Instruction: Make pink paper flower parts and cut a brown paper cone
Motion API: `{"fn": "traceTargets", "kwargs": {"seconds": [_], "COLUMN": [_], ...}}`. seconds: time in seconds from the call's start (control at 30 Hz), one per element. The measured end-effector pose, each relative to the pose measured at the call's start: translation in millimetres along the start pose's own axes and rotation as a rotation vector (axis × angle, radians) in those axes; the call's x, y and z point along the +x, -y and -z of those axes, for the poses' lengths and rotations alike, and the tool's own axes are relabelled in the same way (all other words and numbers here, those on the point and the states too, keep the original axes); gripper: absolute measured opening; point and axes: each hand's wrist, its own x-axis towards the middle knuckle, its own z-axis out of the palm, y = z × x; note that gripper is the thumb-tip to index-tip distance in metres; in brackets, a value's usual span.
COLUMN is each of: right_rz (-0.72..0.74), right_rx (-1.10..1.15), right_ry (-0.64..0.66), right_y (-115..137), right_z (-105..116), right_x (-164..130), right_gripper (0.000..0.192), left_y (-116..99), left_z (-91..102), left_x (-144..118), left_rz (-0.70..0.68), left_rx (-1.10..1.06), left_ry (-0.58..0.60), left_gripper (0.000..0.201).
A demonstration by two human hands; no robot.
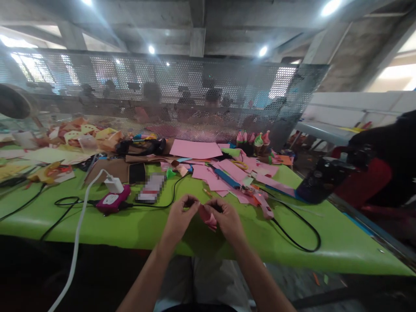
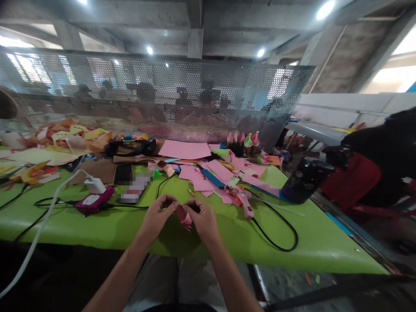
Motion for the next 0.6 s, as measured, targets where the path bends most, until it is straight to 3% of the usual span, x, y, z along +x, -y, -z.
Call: {"fn": "traceTargets", "kwargs": {"seconds": [0.17,0.6], "right_rz": [0.014,-0.017], "right_rx": [-0.016,0.001], "right_ry": [-0.011,-0.014], "right_y": [0.4,-1.0], "right_z": [0.1,-1.2], "right_x": [0.2,-0.6], "right_gripper": [0.017,0.020], "left_y": [1.4,4.6], "left_z": [-0.5,0.8], "left_x": [0.1,-0.1], "left_rz": [-0.004,0.007], "left_rx": [0.017,-0.018], "left_ry": [0.058,0.001], "left_gripper": [0.011,0.011]}}
